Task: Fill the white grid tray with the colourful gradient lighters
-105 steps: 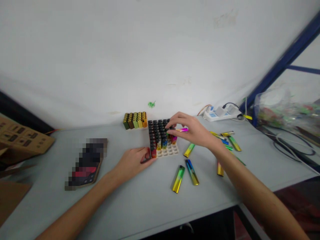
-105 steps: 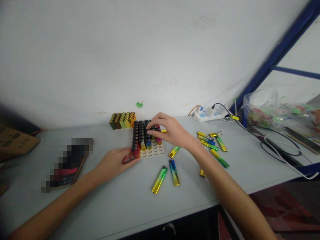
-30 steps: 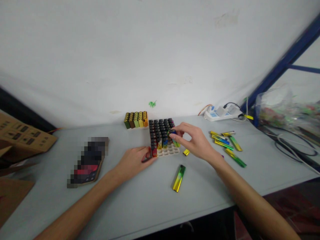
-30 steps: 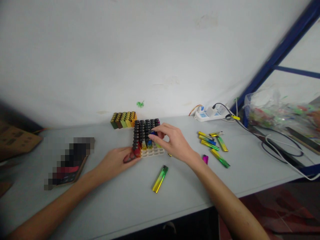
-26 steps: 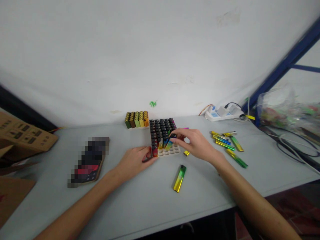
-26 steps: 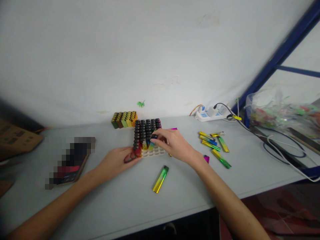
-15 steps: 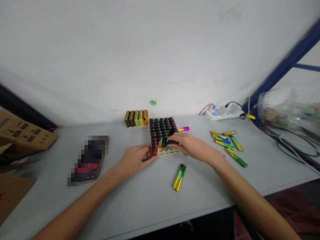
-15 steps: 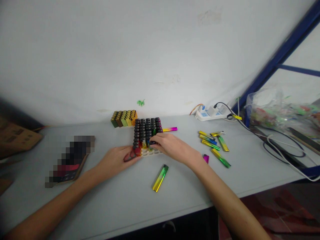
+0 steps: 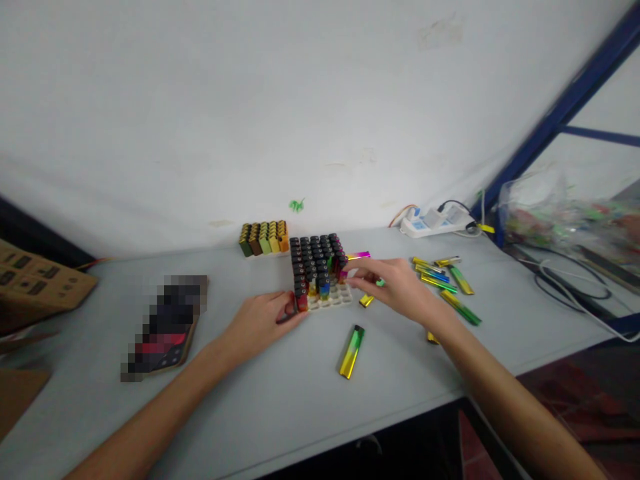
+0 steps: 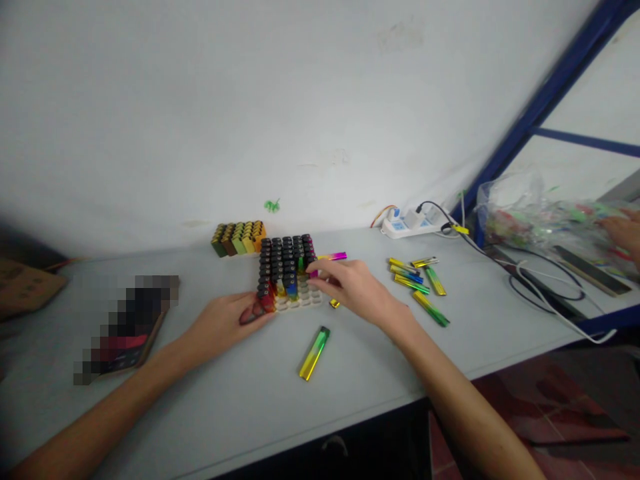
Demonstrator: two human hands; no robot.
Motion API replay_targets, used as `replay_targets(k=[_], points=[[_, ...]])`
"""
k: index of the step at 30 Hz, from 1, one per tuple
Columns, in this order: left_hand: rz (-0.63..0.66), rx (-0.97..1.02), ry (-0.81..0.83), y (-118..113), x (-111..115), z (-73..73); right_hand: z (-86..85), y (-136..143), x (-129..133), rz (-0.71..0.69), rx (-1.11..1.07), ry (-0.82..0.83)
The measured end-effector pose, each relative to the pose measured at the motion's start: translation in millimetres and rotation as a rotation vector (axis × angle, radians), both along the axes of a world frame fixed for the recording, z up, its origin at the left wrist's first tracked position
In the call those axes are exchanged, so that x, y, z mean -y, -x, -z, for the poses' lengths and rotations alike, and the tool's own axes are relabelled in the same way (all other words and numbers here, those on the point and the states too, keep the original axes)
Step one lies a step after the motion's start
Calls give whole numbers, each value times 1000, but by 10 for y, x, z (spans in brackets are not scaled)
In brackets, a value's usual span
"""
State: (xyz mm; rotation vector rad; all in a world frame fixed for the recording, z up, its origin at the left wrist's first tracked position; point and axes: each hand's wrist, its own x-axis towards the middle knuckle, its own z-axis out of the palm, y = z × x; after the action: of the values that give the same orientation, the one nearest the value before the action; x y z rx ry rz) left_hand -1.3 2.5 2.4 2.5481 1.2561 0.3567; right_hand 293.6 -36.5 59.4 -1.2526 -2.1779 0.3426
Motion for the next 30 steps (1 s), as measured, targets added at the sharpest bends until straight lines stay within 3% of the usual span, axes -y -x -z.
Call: replay_targets(k=[4, 8, 12, 16, 19, 22, 27, 30], points=[[-12, -12, 17, -19, 6, -36, -107, -548, 238, 156, 52, 91], [-10, -3, 24, -24, 5, -49, -18, -991, 553, 231, 242, 190], [-20, -11, 31, -23, 1, -46, 293, -1057, 825, 509, 326, 223], [-35, -27, 27, -36, 3, -53, 569, -891, 873, 579, 369, 200], [-26, -33, 19, -36, 3, -49, 596, -785, 742, 519, 296, 148], [-27, -23, 9, -24, 2, -31, 479, -683, 551, 365, 143, 133], [-18, -4, 3, -5, 3, 3, 229, -362, 230, 95, -330, 372], [-6, 2, -9, -3, 2, 16, 163, -99, 30, 13, -575, 466]])
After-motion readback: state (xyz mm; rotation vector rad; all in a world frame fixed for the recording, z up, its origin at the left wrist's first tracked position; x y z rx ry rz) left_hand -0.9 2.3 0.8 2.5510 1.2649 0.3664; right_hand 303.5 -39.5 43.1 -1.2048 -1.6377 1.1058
